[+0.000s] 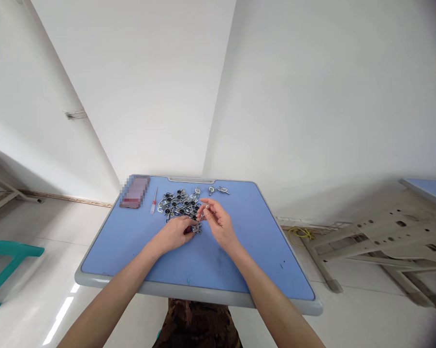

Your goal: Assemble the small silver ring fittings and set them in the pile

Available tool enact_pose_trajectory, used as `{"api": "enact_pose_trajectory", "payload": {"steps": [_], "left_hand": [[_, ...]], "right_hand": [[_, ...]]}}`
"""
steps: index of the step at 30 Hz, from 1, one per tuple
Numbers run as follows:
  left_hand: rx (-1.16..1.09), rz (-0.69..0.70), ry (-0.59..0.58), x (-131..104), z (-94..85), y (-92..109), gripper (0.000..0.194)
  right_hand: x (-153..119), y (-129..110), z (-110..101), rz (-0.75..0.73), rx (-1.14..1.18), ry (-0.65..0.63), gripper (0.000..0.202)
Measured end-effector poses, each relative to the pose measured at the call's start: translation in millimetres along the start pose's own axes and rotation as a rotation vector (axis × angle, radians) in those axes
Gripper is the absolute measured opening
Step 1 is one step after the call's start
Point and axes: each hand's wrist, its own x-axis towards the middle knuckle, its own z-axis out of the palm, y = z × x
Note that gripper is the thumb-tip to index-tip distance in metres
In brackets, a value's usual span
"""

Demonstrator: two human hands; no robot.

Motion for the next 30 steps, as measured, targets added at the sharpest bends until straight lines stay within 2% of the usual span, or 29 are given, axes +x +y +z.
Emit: {"api": "enact_pose_trajectory", "payload": {"steps": [4,8,16,30], "left_hand": [[0.004,-0.006,0.001,-0.2,0.0,0.3,0.023],[0.020,-0.010,-0.001,0.1,-0.3,0.7,0.013],[0.007,-0.011,-0.009,0.0,1.0,-2.0,0.003],[-0.033,-0.026,-0.013,-0.1,0.5,-0.8,0.004]], "right_hand": [[-0.2,-1.9,-1.2,-0.046,-0.122,-0.021,0.024],[-2.0,-4.7,-0.1,-0.079,-0.256,-0.071,0.024],[-4.8,-4.7,0.2,-0.138,-0.286,-0.113,0.022],[-6.1,-4.4,-0.8,-0.213,-0.342,-0.130,0.022]]}}
